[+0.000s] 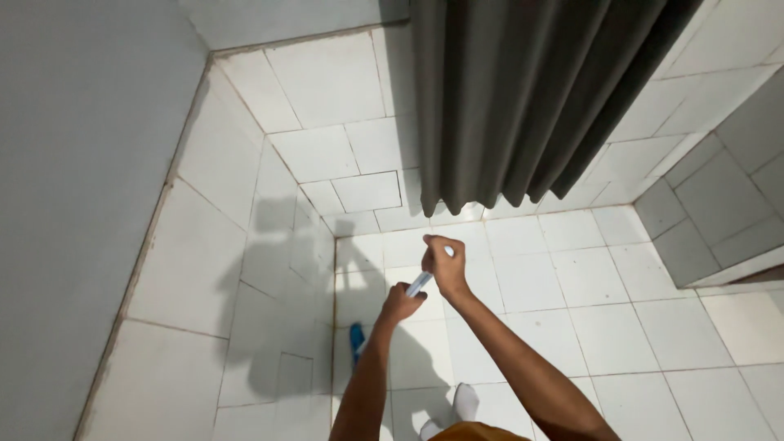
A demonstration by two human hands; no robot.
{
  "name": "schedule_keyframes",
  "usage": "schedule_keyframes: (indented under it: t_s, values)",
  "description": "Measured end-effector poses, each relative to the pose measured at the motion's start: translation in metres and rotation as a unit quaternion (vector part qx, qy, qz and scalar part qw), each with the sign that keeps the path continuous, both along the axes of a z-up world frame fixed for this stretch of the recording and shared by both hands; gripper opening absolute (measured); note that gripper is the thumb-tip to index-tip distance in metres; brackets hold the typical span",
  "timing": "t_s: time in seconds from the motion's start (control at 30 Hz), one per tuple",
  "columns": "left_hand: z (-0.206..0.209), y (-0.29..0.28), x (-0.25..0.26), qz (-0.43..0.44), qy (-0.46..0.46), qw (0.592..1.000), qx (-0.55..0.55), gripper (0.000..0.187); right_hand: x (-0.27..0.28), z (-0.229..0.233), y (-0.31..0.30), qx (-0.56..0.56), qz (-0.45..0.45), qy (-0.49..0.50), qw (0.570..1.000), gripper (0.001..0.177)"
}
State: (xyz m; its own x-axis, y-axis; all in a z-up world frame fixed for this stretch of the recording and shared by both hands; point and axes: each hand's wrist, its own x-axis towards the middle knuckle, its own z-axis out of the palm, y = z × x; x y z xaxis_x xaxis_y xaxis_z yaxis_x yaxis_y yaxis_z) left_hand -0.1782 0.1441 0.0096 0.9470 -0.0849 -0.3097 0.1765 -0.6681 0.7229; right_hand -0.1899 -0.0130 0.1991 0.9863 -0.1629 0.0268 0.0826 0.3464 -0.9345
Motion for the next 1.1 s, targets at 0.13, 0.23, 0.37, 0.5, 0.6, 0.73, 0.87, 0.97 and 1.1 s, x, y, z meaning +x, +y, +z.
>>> schedule_keyframes:
  t_s: [0.13,0.23,0.37,0.5,0.6,0.73,0.87,0.97,1.1]
  values:
    - [-0.003,-0.02,-0.014,-0.003,-0.016,1.0,-0.013,0.046,-0.014,0.023,-0.013,0.01,-0.045,0.043,0.998,0.025]
    - [-0.011,-0.049,-0.008,-0.028,-0.002,1.0,0.001,0.047,-0.024,0.046,-0.025,-0.052,-0.033,-0.014,0.998,0.042]
    - [-0.043,-0.095,0.0,-0.129,-0.136,0.982,-0.026,0.039,-0.042,0.073,-0.027,-0.149,-0.045,-0.036,0.987,0.038]
    - [-0.065,-0.123,-0.004,-0.173,-0.183,0.963,-0.096,0.036,-0.055,0.075,-0.025,-0.239,-0.044,-0.095,0.965,0.031]
    - [-0.045,-0.128,-0.016,-0.209,-0.14,0.902,-0.352,0.057,-0.067,0.083,-0.024,-0.267,-0.012,-0.079,0.96,0.034]
    - [-0.042,-0.123,-0.022,-0.197,-0.104,0.892,-0.393,0.067,-0.075,0.11,-0.02,-0.253,-0.017,-0.121,0.96,0.028]
    - [-0.036,-0.113,-0.012,-0.187,-0.218,0.945,-0.154,0.035,-0.072,0.115,-0.019,-0.201,-0.032,-0.107,0.973,0.033]
    - [0.027,-0.087,-0.031,-0.141,-0.163,0.972,-0.095,0.031,-0.072,0.112,-0.017,-0.139,-0.028,-0.094,0.985,0.036]
    - [0.066,-0.044,-0.055,-0.071,-0.064,0.994,-0.054,0.044,-0.074,0.095,-0.008,-0.058,-0.032,-0.065,0.996,0.034]
